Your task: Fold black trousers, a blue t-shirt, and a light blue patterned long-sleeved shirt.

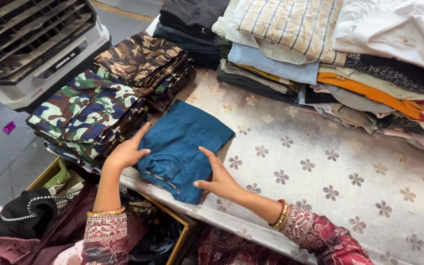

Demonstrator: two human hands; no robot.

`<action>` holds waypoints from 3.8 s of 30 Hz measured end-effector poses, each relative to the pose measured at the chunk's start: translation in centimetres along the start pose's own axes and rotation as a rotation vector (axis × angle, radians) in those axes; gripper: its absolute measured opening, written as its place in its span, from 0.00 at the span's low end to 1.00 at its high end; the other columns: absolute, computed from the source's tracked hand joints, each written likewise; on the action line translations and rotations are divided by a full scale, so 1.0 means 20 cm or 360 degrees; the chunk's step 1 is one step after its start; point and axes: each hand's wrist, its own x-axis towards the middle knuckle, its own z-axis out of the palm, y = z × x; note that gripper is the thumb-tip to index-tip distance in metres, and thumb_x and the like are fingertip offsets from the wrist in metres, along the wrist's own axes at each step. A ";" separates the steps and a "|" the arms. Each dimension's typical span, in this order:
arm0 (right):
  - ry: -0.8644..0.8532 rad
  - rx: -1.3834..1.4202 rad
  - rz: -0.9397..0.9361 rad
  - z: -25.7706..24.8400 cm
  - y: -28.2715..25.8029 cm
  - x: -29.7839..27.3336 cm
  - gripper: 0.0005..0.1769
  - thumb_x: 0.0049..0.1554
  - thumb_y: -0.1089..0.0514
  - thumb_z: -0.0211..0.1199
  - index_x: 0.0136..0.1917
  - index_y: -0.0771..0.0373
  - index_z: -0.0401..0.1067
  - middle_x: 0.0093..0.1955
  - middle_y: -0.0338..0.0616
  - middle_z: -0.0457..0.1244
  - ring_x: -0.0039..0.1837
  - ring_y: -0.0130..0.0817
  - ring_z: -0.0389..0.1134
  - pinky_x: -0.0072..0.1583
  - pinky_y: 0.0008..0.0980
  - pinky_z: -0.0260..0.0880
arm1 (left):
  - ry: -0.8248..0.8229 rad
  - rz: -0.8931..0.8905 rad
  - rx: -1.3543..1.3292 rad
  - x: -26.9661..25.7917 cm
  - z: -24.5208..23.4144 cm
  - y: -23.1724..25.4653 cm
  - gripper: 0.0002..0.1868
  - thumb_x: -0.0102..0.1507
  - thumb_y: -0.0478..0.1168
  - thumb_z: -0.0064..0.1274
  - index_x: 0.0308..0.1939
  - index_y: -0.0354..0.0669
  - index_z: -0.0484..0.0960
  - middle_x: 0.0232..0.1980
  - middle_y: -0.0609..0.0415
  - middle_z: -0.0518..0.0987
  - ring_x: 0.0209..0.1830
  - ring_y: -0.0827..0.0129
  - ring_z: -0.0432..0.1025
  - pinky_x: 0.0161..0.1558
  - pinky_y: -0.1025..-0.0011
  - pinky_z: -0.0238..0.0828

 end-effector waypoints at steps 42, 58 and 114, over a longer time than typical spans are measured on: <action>-0.0472 -0.1384 0.0534 -0.90 0.18 -1.00 0.38 0.65 0.31 0.39 0.84 0.42 0.43 0.87 0.38 0.31 0.86 0.41 0.26 0.79 0.54 0.21 | -0.0069 -0.0033 0.0766 0.14 0.35 0.54 0.59 0.50 0.80 0.48 0.81 0.79 0.41 0.86 0.58 0.32 0.81 0.44 0.25 0.62 0.20 0.22; 0.2435 -0.1451 0.1533 -0.99 -0.34 -3.16 0.13 0.63 0.69 0.59 0.58 0.61 0.80 0.51 0.45 0.72 0.51 0.36 0.74 0.56 0.33 0.73 | -0.0983 0.1347 0.1179 0.01 1.06 2.20 0.48 0.60 0.60 0.56 0.79 0.74 0.47 0.82 0.60 0.51 0.83 0.59 0.42 0.76 0.36 0.34; 0.3720 -0.0421 0.0160 -0.57 -0.86 -4.43 0.09 0.73 0.64 0.55 0.61 0.67 0.74 0.56 0.43 0.70 0.57 0.32 0.73 0.61 0.31 0.76 | -0.0758 0.1865 0.0828 -0.04 1.47 2.23 0.43 0.62 0.69 0.40 0.80 0.70 0.53 0.83 0.55 0.42 0.82 0.53 0.29 0.72 0.34 0.26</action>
